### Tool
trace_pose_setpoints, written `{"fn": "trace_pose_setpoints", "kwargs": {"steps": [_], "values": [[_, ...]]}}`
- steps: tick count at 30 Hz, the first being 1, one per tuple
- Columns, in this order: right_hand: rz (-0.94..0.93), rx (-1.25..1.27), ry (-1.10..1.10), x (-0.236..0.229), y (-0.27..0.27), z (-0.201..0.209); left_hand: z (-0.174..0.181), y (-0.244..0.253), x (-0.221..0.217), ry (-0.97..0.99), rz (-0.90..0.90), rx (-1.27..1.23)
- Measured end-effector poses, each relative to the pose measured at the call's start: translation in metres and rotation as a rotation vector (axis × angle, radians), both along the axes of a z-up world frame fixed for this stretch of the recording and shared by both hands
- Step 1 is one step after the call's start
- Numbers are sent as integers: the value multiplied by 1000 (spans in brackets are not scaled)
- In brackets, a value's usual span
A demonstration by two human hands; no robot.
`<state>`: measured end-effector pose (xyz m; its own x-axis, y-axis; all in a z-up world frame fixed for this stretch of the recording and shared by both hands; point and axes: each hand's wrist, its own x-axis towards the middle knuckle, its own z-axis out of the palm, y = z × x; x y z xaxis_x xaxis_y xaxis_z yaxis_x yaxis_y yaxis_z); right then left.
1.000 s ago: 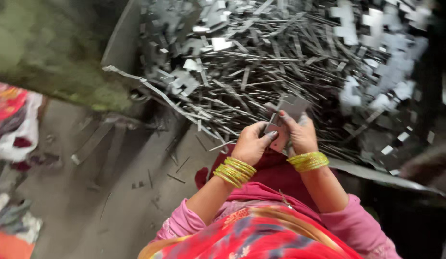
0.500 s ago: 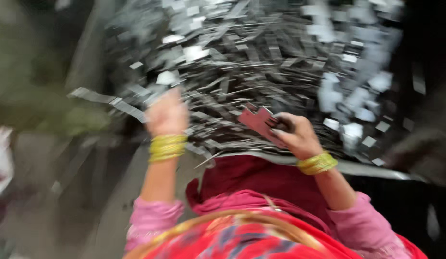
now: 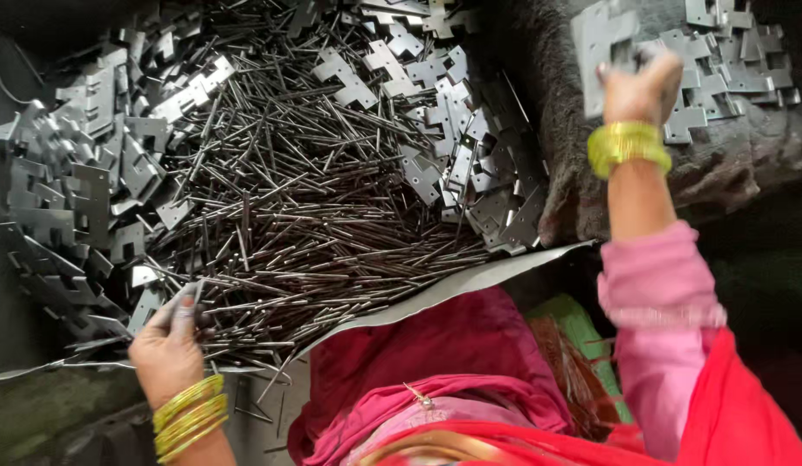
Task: The person assembles metal hinges by inserting pins into hinge plates. They pick up a hinge plate, insert a pin, and place the assembled hinge aside. The process is repeated continuously with multiple hinge plates and pins.
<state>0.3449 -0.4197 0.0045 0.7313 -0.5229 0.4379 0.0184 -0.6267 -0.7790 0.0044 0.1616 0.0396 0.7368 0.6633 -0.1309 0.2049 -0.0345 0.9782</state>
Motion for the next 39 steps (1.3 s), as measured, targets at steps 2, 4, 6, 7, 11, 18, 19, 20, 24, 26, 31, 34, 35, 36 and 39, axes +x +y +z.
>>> {"fn": "trace_pose_setpoints", "kwargs": {"steps": [2,4,6,7,11,18,19,20,24,26,31,34,35,36,39], "values": [[-129,-175,114,42,-17,-6,8,-24,9,-20,1,-50],[-253,-472,292,69,-30,-7,19,-47,13,-16,-29,-80],[-196,-562,158,64,-27,-13,29,-70,15,-72,-132,-88],[-152,-610,15,50,-17,-16,31,-83,19,-91,-163,-153],[648,22,187,-65,88,-23,31,-140,31,0,-385,72],[1181,1363,699,-177,223,-16,16,-189,34,-196,-661,537],[1175,1352,615,-166,228,-19,15,-184,32,-232,-599,734],[1083,1129,628,-151,235,-26,15,-176,31,-139,-572,652],[861,-101,485,-117,262,-79,17,-141,19,100,-497,414],[817,-511,241,-116,272,-105,17,-134,17,180,-480,332],[890,-463,69,-131,257,-108,11,-147,26,195,-540,255],[800,-475,-175,-140,229,-65,-1,-161,44,113,-599,411],[791,-394,-60,-141,215,-46,-5,-167,53,91,-620,451],[783,-314,53,-141,199,-29,-11,-175,63,68,-637,491],[787,3,-107,-144,144,20,-34,-205,103,47,-704,593]]}}
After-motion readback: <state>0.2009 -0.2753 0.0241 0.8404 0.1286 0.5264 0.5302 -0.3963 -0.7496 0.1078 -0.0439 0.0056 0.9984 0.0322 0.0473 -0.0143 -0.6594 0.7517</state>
